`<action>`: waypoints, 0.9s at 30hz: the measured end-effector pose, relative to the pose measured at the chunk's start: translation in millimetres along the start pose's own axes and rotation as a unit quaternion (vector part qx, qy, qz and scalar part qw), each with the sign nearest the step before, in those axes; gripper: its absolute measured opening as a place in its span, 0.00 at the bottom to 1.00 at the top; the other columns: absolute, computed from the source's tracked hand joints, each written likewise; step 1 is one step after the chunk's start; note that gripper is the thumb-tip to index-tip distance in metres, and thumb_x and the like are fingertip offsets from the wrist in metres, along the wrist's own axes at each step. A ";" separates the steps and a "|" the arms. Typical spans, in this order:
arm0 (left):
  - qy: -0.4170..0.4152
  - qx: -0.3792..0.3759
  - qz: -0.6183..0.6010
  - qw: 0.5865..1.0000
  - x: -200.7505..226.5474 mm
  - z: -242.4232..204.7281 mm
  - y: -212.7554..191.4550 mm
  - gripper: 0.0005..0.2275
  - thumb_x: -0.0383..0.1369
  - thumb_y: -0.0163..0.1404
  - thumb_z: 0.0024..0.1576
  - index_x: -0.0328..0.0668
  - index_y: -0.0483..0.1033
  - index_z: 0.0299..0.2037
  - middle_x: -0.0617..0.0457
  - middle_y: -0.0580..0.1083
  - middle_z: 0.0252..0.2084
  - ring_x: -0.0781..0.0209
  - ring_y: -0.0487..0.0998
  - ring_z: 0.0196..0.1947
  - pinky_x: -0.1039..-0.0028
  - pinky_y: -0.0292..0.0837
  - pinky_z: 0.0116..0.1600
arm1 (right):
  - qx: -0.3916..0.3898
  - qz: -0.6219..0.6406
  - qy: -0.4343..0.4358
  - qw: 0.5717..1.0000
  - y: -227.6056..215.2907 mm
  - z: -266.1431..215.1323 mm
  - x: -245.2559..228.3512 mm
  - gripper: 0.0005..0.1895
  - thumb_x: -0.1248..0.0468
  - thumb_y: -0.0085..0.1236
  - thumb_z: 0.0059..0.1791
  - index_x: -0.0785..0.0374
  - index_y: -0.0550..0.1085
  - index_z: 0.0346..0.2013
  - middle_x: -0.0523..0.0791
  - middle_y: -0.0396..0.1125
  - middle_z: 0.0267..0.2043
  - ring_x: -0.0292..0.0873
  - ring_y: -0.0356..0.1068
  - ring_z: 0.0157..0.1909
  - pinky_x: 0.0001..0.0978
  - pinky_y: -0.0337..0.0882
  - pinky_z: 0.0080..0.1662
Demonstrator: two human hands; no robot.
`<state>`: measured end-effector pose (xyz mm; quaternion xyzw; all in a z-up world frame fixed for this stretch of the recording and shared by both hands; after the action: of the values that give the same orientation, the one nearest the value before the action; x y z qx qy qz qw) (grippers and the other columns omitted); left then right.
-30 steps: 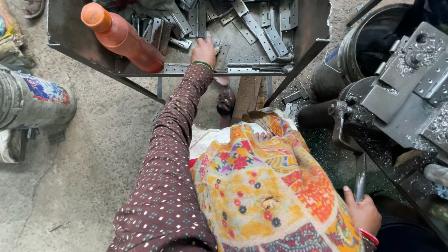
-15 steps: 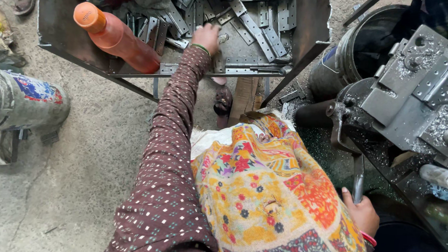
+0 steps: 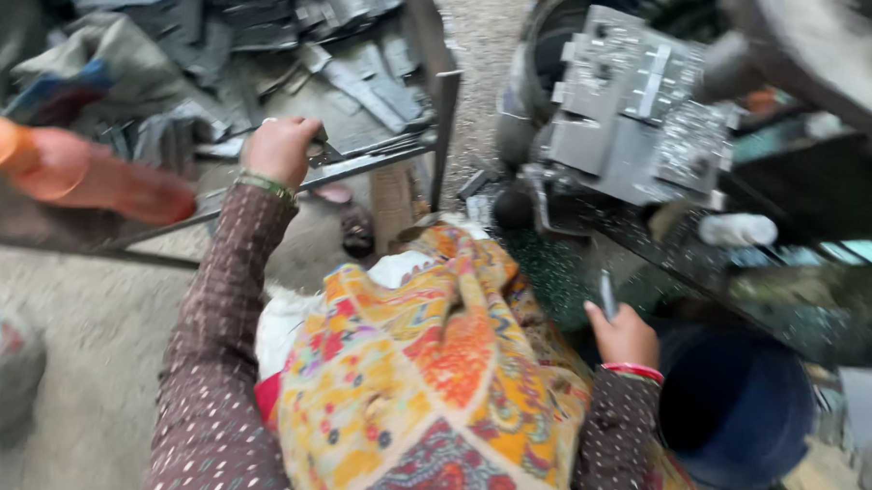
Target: The person repeatedly picks metal hinge pieces from a nearby table, places each piece into a jig on a manual punching machine, and operates the lever to punch the piece. The processed pieces are then removed and placed back onto the table.
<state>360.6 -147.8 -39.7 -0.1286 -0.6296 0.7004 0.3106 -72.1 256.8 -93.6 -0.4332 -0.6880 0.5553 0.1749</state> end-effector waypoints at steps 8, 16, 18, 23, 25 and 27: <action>0.256 0.225 -0.002 0.940 235.8 24.6 -54.1 0.14 0.31 0.53 0.58 0.44 0.76 0.54 0.49 0.72 0.52 0.49 0.74 0.55 0.61 0.73 0.53 | 0.008 0.002 0.003 1.000 -4.4 -3.1 -3.5 0.30 0.36 0.55 0.47 0.62 0.78 0.37 0.59 0.74 0.33 0.65 0.75 0.40 0.56 0.73 0.43; 0.343 0.149 -0.018 0.927 402.4 36.5 37.1 0.19 0.33 0.45 0.57 0.32 0.74 0.57 0.35 0.70 0.59 0.38 0.70 0.61 0.56 0.66 0.64 | 0.004 -0.018 0.029 0.999 -3.3 -4.5 -3.8 0.30 0.36 0.56 0.47 0.61 0.77 0.38 0.59 0.74 0.33 0.65 0.74 0.40 0.57 0.72 0.44; 0.307 0.151 -0.020 0.939 406.2 39.5 55.6 0.21 0.32 0.43 0.58 0.29 0.73 0.60 0.33 0.69 0.62 0.37 0.68 0.64 0.54 0.61 0.67 | 0.002 -0.018 0.031 0.999 -3.8 -5.0 -5.5 0.29 0.37 0.56 0.47 0.61 0.77 0.40 0.59 0.74 0.35 0.64 0.75 0.42 0.57 0.72 0.45; 0.236 0.103 0.037 0.966 393.9 58.1 78.5 0.20 0.34 0.40 0.61 0.27 0.74 0.57 0.32 0.66 0.65 0.37 0.64 0.69 0.44 0.47 0.74 | -0.086 -0.041 0.069 0.993 -12.2 9.2 -11.3 0.28 0.38 0.59 0.46 0.60 0.80 0.42 0.58 0.74 0.41 0.62 0.75 0.46 0.51 0.73 0.50; 0.235 0.097 0.017 0.967 390.9 73.6 79.3 0.18 0.32 0.41 0.59 0.28 0.75 0.54 0.32 0.68 0.64 0.36 0.65 0.68 0.42 0.46 0.74 | -0.117 -0.062 0.086 0.988 -19.4 19.6 -11.6 0.28 0.40 0.60 0.46 0.60 0.80 0.44 0.57 0.75 0.42 0.60 0.77 0.47 0.49 0.74 0.51; 0.233 0.086 0.006 0.969 390.8 83.1 80.5 0.16 0.30 0.42 0.59 0.29 0.77 0.51 0.32 0.70 0.62 0.36 0.66 0.67 0.41 0.46 0.74 | -0.113 -0.081 0.081 0.987 -21.3 24.9 -8.4 0.27 0.40 0.59 0.46 0.60 0.80 0.44 0.56 0.75 0.42 0.59 0.77 0.46 0.50 0.75 0.50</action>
<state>-11.3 17.7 -20.2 -0.2654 -0.4766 0.7043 0.4543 -93.9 234.7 -80.1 -0.4365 -0.7630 0.4208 0.2242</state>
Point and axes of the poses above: each hand's wrist, its own z-axis towards the middle knuckle, its own y-axis out of the palm, x = y × z, the point moved 3 cm from there along z, towards the middle knuckle
